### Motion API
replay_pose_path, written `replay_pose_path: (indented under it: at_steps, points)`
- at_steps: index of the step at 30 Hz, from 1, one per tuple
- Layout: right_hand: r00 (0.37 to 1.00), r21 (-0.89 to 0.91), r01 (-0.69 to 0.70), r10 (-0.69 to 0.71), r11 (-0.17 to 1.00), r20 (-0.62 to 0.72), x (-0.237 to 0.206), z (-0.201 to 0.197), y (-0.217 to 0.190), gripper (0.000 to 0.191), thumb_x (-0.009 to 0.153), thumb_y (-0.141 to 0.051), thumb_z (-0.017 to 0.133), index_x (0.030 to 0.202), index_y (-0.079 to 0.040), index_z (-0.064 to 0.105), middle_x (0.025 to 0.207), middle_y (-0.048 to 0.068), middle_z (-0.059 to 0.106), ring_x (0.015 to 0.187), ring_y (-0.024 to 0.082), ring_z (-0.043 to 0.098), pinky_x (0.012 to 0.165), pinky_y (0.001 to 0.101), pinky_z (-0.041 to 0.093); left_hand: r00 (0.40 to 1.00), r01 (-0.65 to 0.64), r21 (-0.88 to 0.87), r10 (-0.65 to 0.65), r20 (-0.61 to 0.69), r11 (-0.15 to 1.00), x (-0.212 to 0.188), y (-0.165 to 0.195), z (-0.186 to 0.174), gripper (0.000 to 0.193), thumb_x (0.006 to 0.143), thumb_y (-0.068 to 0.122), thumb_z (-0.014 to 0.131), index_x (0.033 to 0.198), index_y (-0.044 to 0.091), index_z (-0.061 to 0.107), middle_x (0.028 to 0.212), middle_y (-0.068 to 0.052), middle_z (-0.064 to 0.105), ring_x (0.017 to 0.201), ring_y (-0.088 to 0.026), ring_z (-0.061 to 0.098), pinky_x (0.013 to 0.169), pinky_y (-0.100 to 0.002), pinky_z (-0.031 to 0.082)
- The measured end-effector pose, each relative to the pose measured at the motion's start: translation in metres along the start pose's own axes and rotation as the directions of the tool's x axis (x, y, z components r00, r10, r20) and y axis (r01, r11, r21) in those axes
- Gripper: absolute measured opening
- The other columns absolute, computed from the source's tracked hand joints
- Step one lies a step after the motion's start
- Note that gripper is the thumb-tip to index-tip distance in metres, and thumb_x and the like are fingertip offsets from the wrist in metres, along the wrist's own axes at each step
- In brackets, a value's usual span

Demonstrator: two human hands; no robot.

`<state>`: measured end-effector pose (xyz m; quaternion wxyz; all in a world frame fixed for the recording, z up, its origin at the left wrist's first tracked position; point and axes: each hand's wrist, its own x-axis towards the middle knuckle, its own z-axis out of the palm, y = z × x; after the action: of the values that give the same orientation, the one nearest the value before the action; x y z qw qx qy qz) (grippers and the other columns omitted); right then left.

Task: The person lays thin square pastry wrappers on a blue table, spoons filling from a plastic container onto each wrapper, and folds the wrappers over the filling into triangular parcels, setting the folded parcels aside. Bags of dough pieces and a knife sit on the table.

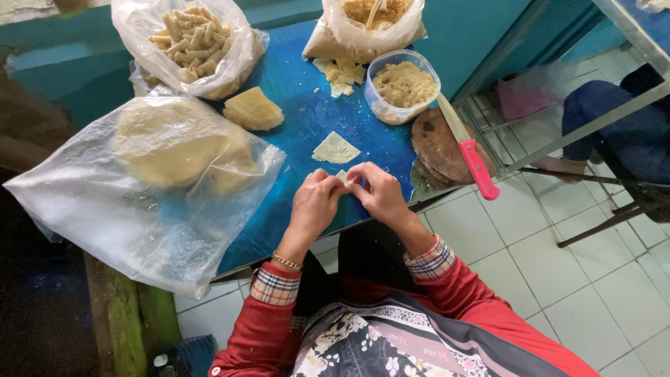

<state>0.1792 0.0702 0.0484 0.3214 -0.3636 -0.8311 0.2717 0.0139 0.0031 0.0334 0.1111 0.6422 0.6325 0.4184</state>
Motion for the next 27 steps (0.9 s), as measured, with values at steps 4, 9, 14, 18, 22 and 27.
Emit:
replay_pose_path:
  at_steps: [4, 9, 14, 18, 22, 27]
  points:
    - [0.968, -0.103, 0.23, -0.239, 0.968, -0.082, -0.009, -0.002, -0.006, 0.015, 0.09, -0.015, 0.074, 0.104, -0.011, 0.069, 0.098, 0.005, 0.07, 0.087, 0.027, 0.069, 0.075, 0.0373, 0.055, 0.985, 0.112, 0.027, -0.114, 0.127, 0.993, 0.017, -0.006, -0.001, 0.011, 0.084, 0.019, 0.072, 0.081, 0.008, 0.074, 0.088, -0.012, 0.067, 0.088, -0.034, 0.067, 0.075, -0.046, 0.053]
    - [0.962, -0.209, 0.256, -0.27, 0.944, -0.042, -0.007, -0.002, -0.005, 0.01, 0.089, -0.017, 0.077, 0.098, -0.014, 0.074, 0.092, 0.003, 0.069, 0.086, 0.026, 0.065, 0.073, 0.0382, 0.054, 0.973, 0.162, -0.054, -0.15, 0.177, 0.985, 0.019, -0.004, -0.01, 0.014, 0.088, 0.021, 0.072, 0.093, 0.007, 0.071, 0.09, -0.013, 0.069, 0.084, -0.035, 0.069, 0.072, -0.045, 0.054]
    - [0.989, -0.166, 0.136, -0.143, 0.977, -0.032, 0.001, -0.002, -0.004, 0.009, 0.088, -0.018, 0.078, 0.094, -0.012, 0.076, 0.09, 0.006, 0.063, 0.081, 0.025, 0.065, 0.069, 0.0384, 0.054, 0.99, -0.018, -0.194, 0.045, 0.137, 0.981, 0.01, -0.007, -0.023, 0.012, 0.085, 0.015, 0.072, 0.094, 0.007, 0.069, 0.088, -0.011, 0.066, 0.079, -0.031, 0.07, 0.069, -0.04, 0.056]
    - [0.962, -0.292, 0.23, -0.261, 0.928, -0.073, -0.002, -0.001, -0.009, 0.01, 0.09, -0.017, 0.077, 0.098, -0.012, 0.073, 0.093, 0.006, 0.063, 0.084, 0.026, 0.065, 0.07, 0.0391, 0.053, 0.996, -0.052, -0.092, 0.059, 0.072, 0.994, 0.007, -0.007, -0.016, 0.007, 0.091, 0.016, 0.073, 0.092, 0.01, 0.072, 0.084, -0.012, 0.064, 0.079, -0.033, 0.067, 0.069, -0.042, 0.054]
    - [0.935, -0.31, 0.303, -0.344, 0.901, -0.086, -0.004, -0.003, -0.015, 0.014, 0.092, -0.016, 0.075, 0.104, -0.01, 0.07, 0.098, 0.004, 0.067, 0.086, 0.027, 0.063, 0.074, 0.0401, 0.053, 0.993, 0.034, -0.046, -0.029, 0.118, 0.998, 0.013, -0.01, -0.01, 0.01, 0.089, 0.018, 0.073, 0.087, 0.009, 0.073, 0.086, -0.012, 0.066, 0.081, -0.035, 0.067, 0.07, -0.045, 0.053]
    - [0.953, -0.3, 0.29, -0.302, 0.909, 0.006, 0.006, -0.008, -0.012, 0.009, 0.09, -0.019, 0.076, 0.095, -0.014, 0.071, 0.092, 0.002, 0.067, 0.085, 0.026, 0.062, 0.073, 0.0388, 0.052, 0.991, 0.046, -0.125, -0.03, 0.127, 0.991, 0.018, -0.012, -0.014, 0.012, 0.09, 0.02, 0.073, 0.09, 0.007, 0.072, 0.089, -0.012, 0.067, 0.082, -0.034, 0.068, 0.072, -0.044, 0.055]
